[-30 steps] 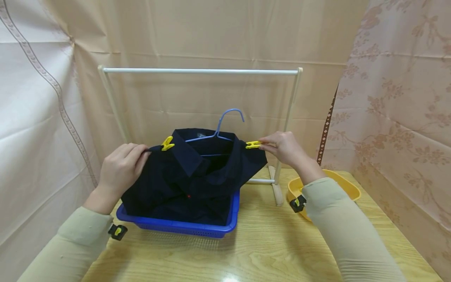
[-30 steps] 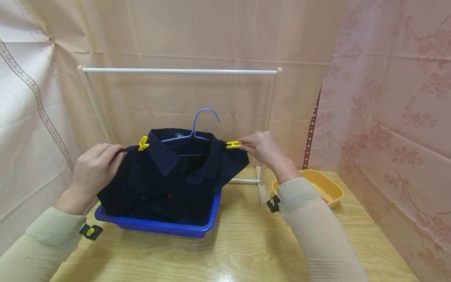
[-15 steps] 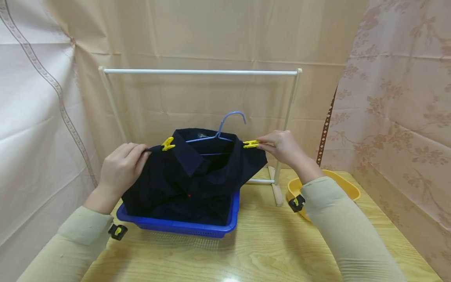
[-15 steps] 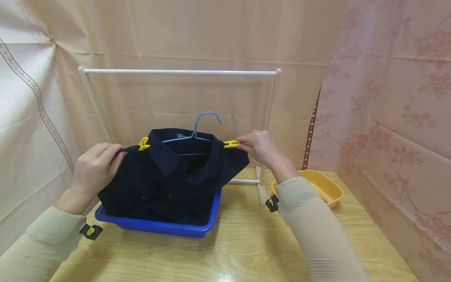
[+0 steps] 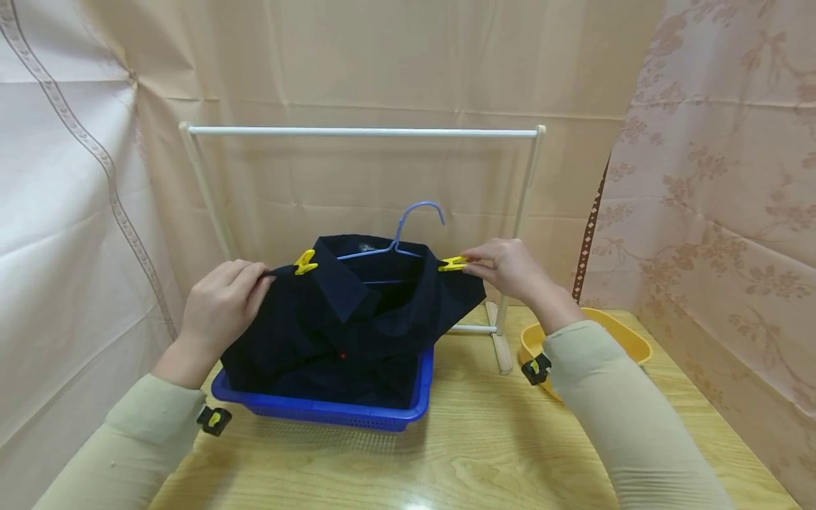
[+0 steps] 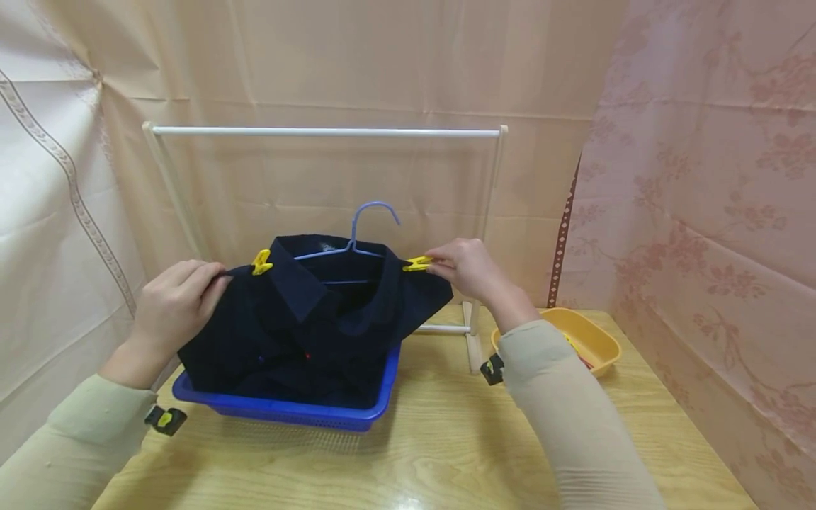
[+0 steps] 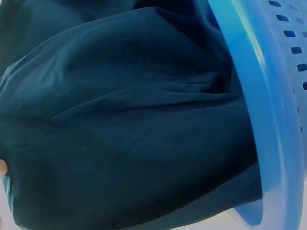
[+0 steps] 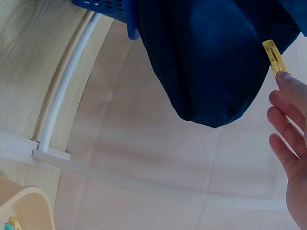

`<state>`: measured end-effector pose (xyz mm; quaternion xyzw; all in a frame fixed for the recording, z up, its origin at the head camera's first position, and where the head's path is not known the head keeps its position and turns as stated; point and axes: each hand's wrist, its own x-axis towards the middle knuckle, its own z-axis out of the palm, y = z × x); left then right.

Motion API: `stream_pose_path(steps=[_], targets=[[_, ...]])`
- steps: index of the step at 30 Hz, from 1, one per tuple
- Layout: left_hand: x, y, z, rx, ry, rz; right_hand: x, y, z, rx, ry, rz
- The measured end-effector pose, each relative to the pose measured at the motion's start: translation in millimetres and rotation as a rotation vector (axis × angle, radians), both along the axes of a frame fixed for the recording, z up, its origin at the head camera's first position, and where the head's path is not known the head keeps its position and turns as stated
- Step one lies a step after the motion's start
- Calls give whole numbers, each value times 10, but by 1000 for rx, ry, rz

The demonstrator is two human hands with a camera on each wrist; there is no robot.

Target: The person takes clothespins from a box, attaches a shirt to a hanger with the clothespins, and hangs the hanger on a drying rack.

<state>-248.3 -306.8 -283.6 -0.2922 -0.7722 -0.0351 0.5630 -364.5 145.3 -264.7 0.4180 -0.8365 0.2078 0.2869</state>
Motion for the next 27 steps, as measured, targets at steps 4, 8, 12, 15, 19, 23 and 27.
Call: stream_pose_path(steps=[4, 8, 12, 15, 19, 23, 27], targets=[[4, -5, -2, -21, -21, 8, 10, 11, 1, 4, -42, -25], [6, -8, -4, -27, -36, 6, 18, 15, 2, 1, -35, -24], [-1, -11, -2, -29, -45, -7, 17, 21, -2, -1, -22, -20], [6, -18, 2, -49, -58, 1, 18, 24, -4, -3, -25, -16], [24, -14, 14, -61, -64, 6, 13, 29, -4, -5, -21, -9], [35, -8, 21, -64, -55, 3, 7, 34, -2, -11, -24, -7], [41, 1, 29, -60, -42, -7, 10, 41, 2, -20, -49, -18]])
